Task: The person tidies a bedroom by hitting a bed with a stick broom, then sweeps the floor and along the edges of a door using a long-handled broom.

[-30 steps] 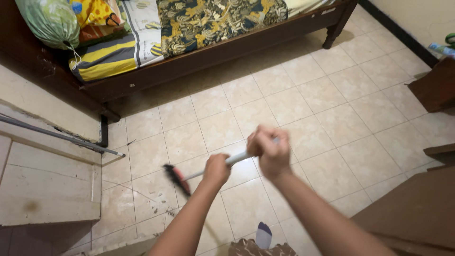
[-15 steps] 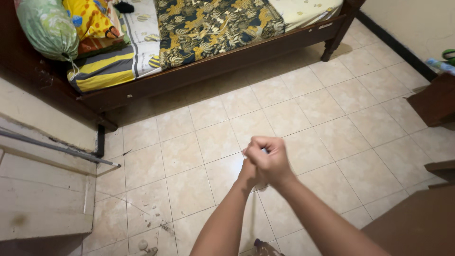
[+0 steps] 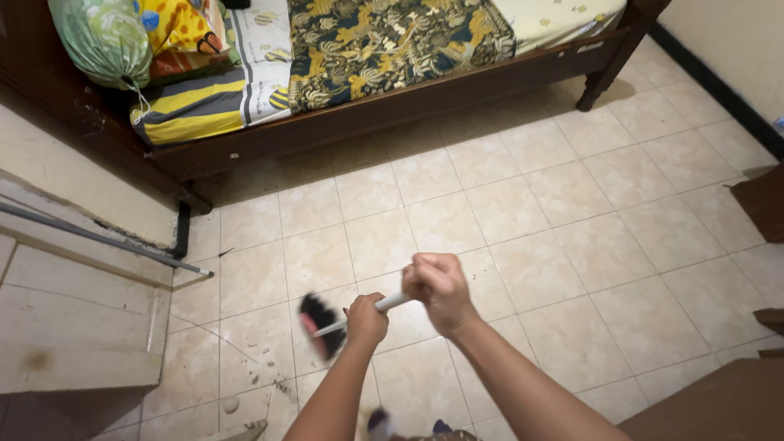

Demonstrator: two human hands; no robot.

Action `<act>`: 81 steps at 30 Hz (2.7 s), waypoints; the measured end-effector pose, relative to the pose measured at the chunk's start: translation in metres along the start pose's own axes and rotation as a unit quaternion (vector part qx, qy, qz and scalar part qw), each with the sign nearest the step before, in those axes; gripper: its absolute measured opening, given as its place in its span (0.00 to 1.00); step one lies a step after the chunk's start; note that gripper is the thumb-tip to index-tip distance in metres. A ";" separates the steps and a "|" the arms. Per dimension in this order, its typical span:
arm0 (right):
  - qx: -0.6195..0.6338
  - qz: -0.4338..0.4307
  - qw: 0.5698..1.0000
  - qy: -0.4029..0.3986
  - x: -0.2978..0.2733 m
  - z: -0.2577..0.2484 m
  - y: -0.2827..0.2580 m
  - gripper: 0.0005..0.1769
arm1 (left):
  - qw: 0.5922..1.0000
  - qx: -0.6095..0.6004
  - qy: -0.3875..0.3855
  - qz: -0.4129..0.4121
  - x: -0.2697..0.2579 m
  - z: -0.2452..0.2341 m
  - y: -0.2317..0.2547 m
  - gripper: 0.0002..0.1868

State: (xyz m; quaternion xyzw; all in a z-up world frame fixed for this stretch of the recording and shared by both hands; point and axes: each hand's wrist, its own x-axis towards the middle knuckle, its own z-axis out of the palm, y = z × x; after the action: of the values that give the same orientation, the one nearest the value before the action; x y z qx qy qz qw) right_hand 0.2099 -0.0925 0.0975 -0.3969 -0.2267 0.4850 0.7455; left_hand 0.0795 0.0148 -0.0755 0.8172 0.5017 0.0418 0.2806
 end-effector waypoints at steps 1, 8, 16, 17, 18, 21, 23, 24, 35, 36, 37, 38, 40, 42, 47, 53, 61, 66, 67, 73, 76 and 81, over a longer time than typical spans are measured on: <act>-0.010 -0.024 0.999 0.020 0.001 -0.006 -0.006 0.16 | 1.000 -0.002 0.002 0.003 0.008 0.008 0.000 0.10; -0.031 -0.177 0.983 0.030 0.021 -0.019 -0.119 0.20 | 0.960 -0.244 -0.001 0.135 0.038 -0.011 0.122 0.19; -0.311 -0.256 0.913 0.061 0.099 0.001 -0.134 0.20 | 0.945 -0.211 -0.128 0.214 0.124 -0.030 0.210 0.10; -0.345 -0.252 0.904 0.020 0.115 0.001 -0.124 0.21 | 0.955 -0.161 -0.118 0.221 0.141 -0.022 0.202 0.10; -0.344 -0.246 0.906 0.020 0.131 0.000 -0.114 0.21 | 0.956 -0.161 -0.120 0.215 0.157 -0.013 0.193 0.10; -0.222 -0.068 0.972 0.027 0.179 -0.006 -0.090 0.24 | 0.937 -0.275 -0.028 0.213 0.199 0.011 0.164 0.19; -0.236 -0.109 0.965 -0.012 0.211 -0.010 -0.080 0.23 | 0.922 -0.315 -0.050 0.221 0.223 0.009 0.135 0.15; -0.235 -0.104 0.966 -0.011 0.222 -0.011 -0.076 0.23 | 0.958 -0.218 -0.066 0.175 0.233 0.004 0.123 0.15; 0.032 -0.025 0.995 -0.087 0.317 0.018 -0.017 0.17 | 0.992 -0.023 -0.066 -0.104 0.283 -0.084 0.014 0.10; 0.033 -0.024 0.995 -0.088 0.319 0.022 -0.017 0.17 | 0.987 -0.034 -0.073 -0.141 0.286 -0.087 0.006 0.09; -0.005 -0.020 0.998 -0.055 0.320 0.027 -0.020 0.19 | 0.987 -0.034 -0.071 -0.141 0.292 -0.090 0.001 0.09; -0.042 -0.017 0.999 -0.022 0.321 0.033 -0.024 0.21 | 0.992 -0.053 -0.049 -0.107 0.298 -0.095 0.000 0.07; -0.071 -0.072 0.994 -0.034 0.330 0.043 -0.043 0.21 | 0.994 -0.074 -0.023 -0.073 0.304 -0.106 0.007 0.06; -0.101 -0.125 0.986 -0.043 0.338 0.056 -0.070 0.22 | 0.990 -0.141 -0.005 -0.007 0.313 -0.126 0.033 0.09; -0.156 -0.209 0.964 -0.041 0.355 0.085 -0.127 0.25 | 0.967 -0.229 0.009 0.115 0.337 -0.178 0.112 0.06; -0.320 -0.216 0.919 -0.083 0.428 0.058 -0.094 0.22 | 0.934 -0.348 -0.074 0.044 0.401 -0.156 0.132 0.15; -0.240 0.001 0.936 -0.258 0.522 0.038 -0.017 0.20 | 0.928 -0.242 0.224 0.174 0.475 -0.118 0.074 0.27; -0.125 0.069 0.934 -0.326 0.555 0.073 -0.002 0.19 | 0.962 -0.212 0.150 -0.081 0.441 -0.203 0.079 0.21; -0.118 0.107 0.937 -0.311 0.558 0.078 0.002 0.21 | 0.967 -0.183 0.131 -0.122 0.435 -0.212 0.075 0.18; -0.045 0.167 0.942 -0.287 0.582 0.083 0.019 0.16 | 0.954 -0.053 0.254 -0.153 0.433 -0.187 0.026 0.11; -0.101 0.078 0.931 -0.342 0.596 0.083 0.001 0.19 | 0.925 -0.056 0.347 -0.142 0.455 -0.175 0.015 0.06; -0.127 -0.039 0.922 -0.365 0.626 0.102 -0.063 0.19 | 0.903 -0.163 0.394 -0.044 0.506 -0.205 0.048 0.05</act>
State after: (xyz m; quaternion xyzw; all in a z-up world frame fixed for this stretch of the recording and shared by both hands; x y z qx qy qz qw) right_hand 0.4373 0.4974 0.1790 -0.2744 -0.5580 0.5338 0.5731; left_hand 0.2952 0.5113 0.0128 0.6539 0.5930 0.4293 0.1909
